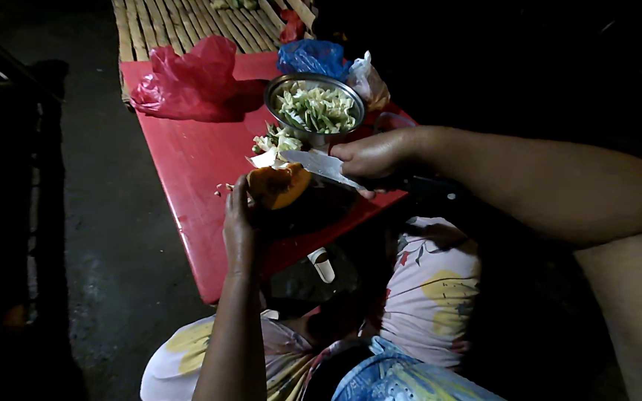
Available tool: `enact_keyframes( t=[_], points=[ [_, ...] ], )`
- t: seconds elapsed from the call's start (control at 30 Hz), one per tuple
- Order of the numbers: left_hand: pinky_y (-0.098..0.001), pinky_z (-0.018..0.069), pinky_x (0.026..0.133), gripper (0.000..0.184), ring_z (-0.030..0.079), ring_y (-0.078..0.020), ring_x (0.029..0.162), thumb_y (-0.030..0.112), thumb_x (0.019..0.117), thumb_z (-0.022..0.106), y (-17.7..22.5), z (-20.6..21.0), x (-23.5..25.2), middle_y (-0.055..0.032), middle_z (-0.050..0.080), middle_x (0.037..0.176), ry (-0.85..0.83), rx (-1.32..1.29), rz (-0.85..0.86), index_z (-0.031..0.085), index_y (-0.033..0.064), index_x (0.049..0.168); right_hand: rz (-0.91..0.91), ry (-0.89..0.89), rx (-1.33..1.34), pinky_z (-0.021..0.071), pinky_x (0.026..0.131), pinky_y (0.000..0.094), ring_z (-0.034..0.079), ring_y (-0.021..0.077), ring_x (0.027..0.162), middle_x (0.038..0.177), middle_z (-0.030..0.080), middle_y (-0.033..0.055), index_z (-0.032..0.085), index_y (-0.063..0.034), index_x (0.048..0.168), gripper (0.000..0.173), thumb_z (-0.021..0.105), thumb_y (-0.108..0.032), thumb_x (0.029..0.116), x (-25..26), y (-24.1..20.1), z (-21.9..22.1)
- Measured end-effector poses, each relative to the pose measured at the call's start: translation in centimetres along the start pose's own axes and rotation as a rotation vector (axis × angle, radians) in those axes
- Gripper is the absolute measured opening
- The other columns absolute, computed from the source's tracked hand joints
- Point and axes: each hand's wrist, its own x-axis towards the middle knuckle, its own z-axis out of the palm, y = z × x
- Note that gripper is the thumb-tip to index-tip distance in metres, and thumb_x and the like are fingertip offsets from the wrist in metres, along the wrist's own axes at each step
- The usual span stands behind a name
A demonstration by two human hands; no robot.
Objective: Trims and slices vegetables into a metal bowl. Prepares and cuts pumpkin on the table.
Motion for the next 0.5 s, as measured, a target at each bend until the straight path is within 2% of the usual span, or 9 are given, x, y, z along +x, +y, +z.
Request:
enact_keyframes(
  t=[0.1,0.23,0.37,0.43,0.5],
  points=[
    [-0.0507,0.0587,0.086,0.059,0.069,-0.0318,0.101,0.003,0.0995,0.061,0.0,0.1,0.2,-0.0204,0.052,0.145,0.014,-0.009,-0.003,0.042,0.0143,0.155,0.005,-0.027,-0.037,0.0427,0.041,0.0234,0.048,0.0117,0.043,0.069,0.055,0.01,0.043,-0.007,0.133,0.025,0.033,-0.013,0.1116,0.3,-0.4,-0.6],
    [-0.0518,0.0586,0.082,0.058,0.069,-0.0316,0.094,0.005,0.1017,0.059,-0.1,0.1,0.2,-0.0206,0.052,0.144,0.017,-0.005,0.014,0.04,0.014,0.155,-0.014,-0.059,-0.038,0.0423,0.041,0.0208,0.048,0.0098,0.043,0.071,0.055,0.0093,0.045,-0.0055,0.128,0.023,0.031,-0.014,0.1122,1.0,-0.6,-1.2],
    [-0.0532,0.0586,0.086,0.055,0.069,-0.0329,0.101,0.009,0.1034,0.059,-0.2,0.1,0.1,-0.0204,0.052,0.146,0.012,-0.028,0.014,0.041,0.0133,0.155,0.01,-0.051,-0.066,0.0447,0.043,0.0241,0.05,0.012,0.045,0.073,0.057,0.0106,0.043,-0.0064,0.134,0.026,0.034,-0.014,0.1112,1.8,-0.7,-0.2],
    [-0.0517,0.059,0.084,0.053,0.07,-0.0324,0.098,0.011,0.1049,0.057,-0.3,0.1,0.2,-0.022,0.052,0.144,0.011,-0.023,0.0,0.04,0.0112,0.155,0.002,-0.014,-0.116,0.0492,0.048,0.0282,0.054,0.0146,0.049,0.077,0.056,0.0125,0.036,-0.0056,0.146,0.036,0.036,-0.011,0.1106,2.1,-1.0,1.1],
    [-0.0489,0.0592,0.083,0.052,0.07,-0.0303,0.096,0.013,0.1057,0.056,-0.5,0.1,0.2,-0.0222,0.053,0.142,0.015,-0.037,-0.005,0.04,0.0107,0.155,0.003,0.032,-0.191,0.0521,0.055,0.0299,0.057,0.0153,0.055,0.082,0.056,0.0126,0.033,-0.0051,0.148,0.037,0.038,-0.01,0.1107,2.0,-1.3,2.0]
  ],
)
